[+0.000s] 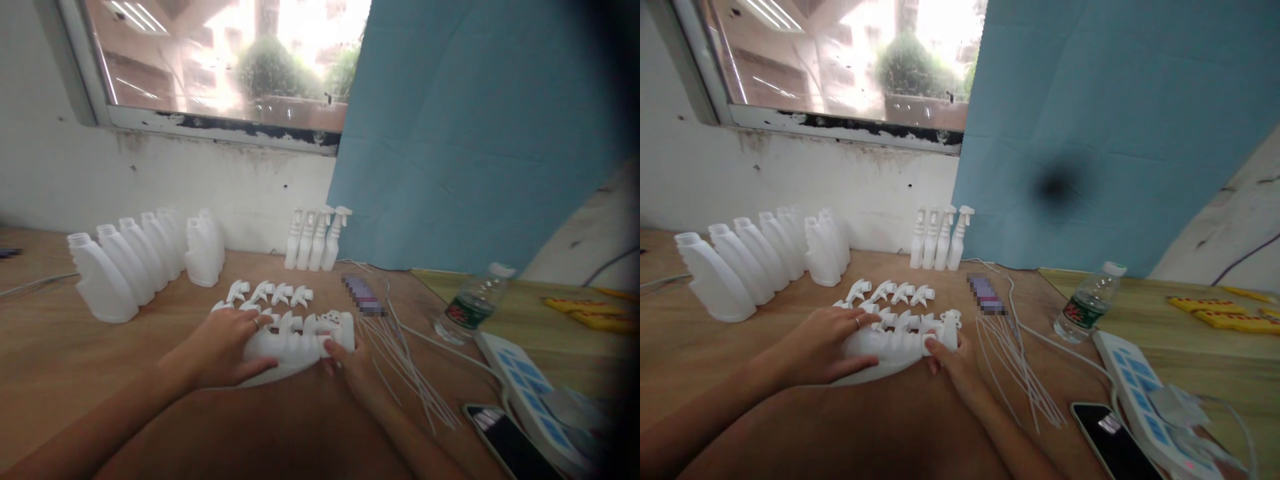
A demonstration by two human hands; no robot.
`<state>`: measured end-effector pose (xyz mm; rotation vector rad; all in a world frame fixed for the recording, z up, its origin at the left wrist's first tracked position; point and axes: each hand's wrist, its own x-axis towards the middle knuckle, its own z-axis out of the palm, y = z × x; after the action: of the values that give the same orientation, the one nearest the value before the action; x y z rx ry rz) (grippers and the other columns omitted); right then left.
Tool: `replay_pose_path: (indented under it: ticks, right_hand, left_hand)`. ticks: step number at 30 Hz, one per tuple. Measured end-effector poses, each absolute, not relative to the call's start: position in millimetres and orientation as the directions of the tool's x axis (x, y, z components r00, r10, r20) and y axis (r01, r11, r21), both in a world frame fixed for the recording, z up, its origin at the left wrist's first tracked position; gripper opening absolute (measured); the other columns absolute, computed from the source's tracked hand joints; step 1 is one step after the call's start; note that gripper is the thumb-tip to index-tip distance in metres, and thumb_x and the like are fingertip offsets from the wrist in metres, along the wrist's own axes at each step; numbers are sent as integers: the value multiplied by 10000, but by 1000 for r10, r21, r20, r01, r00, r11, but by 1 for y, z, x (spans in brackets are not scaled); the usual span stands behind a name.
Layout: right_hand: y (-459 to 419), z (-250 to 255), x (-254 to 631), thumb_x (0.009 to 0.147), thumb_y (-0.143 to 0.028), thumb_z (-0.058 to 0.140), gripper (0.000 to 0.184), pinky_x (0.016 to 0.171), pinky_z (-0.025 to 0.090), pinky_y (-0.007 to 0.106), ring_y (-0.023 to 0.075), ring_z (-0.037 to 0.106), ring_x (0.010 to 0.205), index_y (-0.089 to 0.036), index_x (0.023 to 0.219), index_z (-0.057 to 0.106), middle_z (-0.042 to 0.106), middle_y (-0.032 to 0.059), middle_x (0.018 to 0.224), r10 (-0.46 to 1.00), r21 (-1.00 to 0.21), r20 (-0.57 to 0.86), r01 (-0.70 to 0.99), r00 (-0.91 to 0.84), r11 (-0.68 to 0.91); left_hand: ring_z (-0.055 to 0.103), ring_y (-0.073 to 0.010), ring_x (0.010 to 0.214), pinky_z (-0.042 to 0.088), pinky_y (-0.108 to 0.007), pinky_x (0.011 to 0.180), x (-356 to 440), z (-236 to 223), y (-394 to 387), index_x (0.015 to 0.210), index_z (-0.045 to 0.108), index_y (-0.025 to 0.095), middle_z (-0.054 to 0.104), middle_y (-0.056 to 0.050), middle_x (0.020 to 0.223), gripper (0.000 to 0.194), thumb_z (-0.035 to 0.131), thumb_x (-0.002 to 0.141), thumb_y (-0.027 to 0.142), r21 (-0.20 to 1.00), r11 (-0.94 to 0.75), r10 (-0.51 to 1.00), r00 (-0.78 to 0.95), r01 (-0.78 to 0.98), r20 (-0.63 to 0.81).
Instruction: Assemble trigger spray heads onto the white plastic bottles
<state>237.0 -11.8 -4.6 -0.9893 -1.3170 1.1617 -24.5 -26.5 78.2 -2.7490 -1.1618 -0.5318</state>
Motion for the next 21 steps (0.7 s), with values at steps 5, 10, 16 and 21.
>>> replay_pose_path:
  ticks: [5, 10, 16, 21]
  right_hand:
    - [8, 14, 258, 847, -505, 562, 387, 599, 472, 295, 157, 586, 597, -182, 1050, 625, 666, 54, 838, 938, -942, 324, 54, -125, 332]
    - [34, 5, 293, 855, -330, 553, 204, 736, 466, 337, 208, 602, 771, -190, 941, 673, 666, 64, 876, 893, -636, 432, 660, -125, 400]
    - [42, -9, 310, 811, -162, 533, 208, 862, 448, 352, 232, 597, 932, -185, 969, 667, 646, 85, 970, 878, -408, 404, 808, -258, 425]
    - [42, -18, 309, 811, -142, 531, 206, 849, 451, 353, 242, 600, 935, -195, 950, 674, 640, 91, 981, 884, -350, 378, 842, -274, 410]
  left_hand:
    - [653, -219, 862, 488, -305, 745, -45, 94, 20, 1070, 615, 236, 673, -31, 1016, 414, 585, 815, 560, 246, -631, 708, 416, 736, 570]
    - [544, -242, 1119, 399, -379, 1002, -48, 94, 118, 1210, 512, 170, 575, -92, 1191, 429, 518, 882, 446, 624, -528, 718, -90, 576, 690]
    - [454, -251, 1192, 295, -411, 1094, -21, 62, 223, 1130, 492, 135, 485, -109, 1152, 354, 564, 786, 172, 753, -454, 745, -261, 476, 614]
    - [449, -257, 1157, 332, -458, 1042, 4, 27, 263, 1081, 504, 142, 485, -91, 1133, 321, 602, 775, 140, 772, -433, 754, -281, 466, 593]
